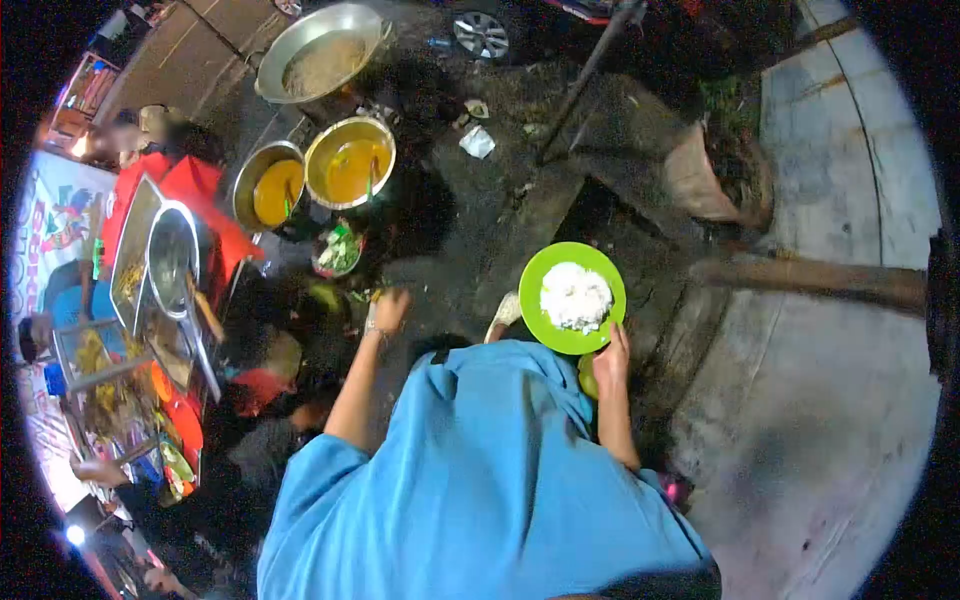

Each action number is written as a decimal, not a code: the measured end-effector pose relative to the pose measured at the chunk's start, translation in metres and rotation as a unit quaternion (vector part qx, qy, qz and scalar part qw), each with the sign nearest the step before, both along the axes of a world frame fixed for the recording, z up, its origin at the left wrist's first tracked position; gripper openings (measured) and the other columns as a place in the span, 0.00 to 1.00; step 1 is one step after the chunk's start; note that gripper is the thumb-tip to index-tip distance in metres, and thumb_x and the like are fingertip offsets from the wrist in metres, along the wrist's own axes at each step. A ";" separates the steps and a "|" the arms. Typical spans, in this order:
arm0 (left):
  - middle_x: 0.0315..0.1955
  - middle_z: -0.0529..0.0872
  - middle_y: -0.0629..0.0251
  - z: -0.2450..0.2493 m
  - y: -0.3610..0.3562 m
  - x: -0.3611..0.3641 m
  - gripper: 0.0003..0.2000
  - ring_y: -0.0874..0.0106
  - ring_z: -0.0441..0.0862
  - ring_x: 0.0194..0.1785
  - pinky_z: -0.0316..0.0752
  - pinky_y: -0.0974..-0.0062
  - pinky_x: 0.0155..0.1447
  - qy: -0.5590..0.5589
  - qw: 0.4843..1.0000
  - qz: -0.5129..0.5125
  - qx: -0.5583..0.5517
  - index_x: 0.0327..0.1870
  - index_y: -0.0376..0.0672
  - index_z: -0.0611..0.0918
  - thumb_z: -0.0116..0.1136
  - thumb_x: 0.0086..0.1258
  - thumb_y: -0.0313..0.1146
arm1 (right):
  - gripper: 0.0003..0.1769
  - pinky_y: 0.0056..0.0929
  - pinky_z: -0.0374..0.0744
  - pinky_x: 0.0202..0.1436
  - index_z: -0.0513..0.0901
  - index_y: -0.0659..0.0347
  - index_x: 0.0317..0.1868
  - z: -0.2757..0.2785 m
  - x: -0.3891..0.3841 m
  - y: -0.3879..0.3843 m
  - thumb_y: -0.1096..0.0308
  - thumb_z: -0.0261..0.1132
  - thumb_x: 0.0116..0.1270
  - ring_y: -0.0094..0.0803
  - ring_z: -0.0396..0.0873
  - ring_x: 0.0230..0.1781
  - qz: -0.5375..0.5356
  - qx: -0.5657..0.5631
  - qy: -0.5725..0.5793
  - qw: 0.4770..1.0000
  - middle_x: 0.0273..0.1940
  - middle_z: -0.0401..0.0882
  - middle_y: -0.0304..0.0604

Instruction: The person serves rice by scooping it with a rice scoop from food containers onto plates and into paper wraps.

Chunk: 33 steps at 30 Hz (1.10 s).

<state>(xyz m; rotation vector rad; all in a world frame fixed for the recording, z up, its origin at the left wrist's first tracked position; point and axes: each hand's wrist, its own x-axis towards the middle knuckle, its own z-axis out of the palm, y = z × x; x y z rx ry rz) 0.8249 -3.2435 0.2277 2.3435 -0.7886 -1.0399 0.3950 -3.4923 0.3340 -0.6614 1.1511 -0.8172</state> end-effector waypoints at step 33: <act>0.53 0.78 0.47 0.022 -0.846 0.492 0.22 0.53 0.75 0.58 0.69 0.61 0.62 -0.010 0.955 -0.089 -0.283 0.59 0.36 0.74 0.47 0.74 0.46 | 0.21 0.40 0.73 0.59 0.71 0.56 0.62 -0.352 0.838 -0.899 0.57 0.54 0.73 0.36 0.73 0.58 0.398 -0.048 -0.126 0.908 0.59 0.74 0.43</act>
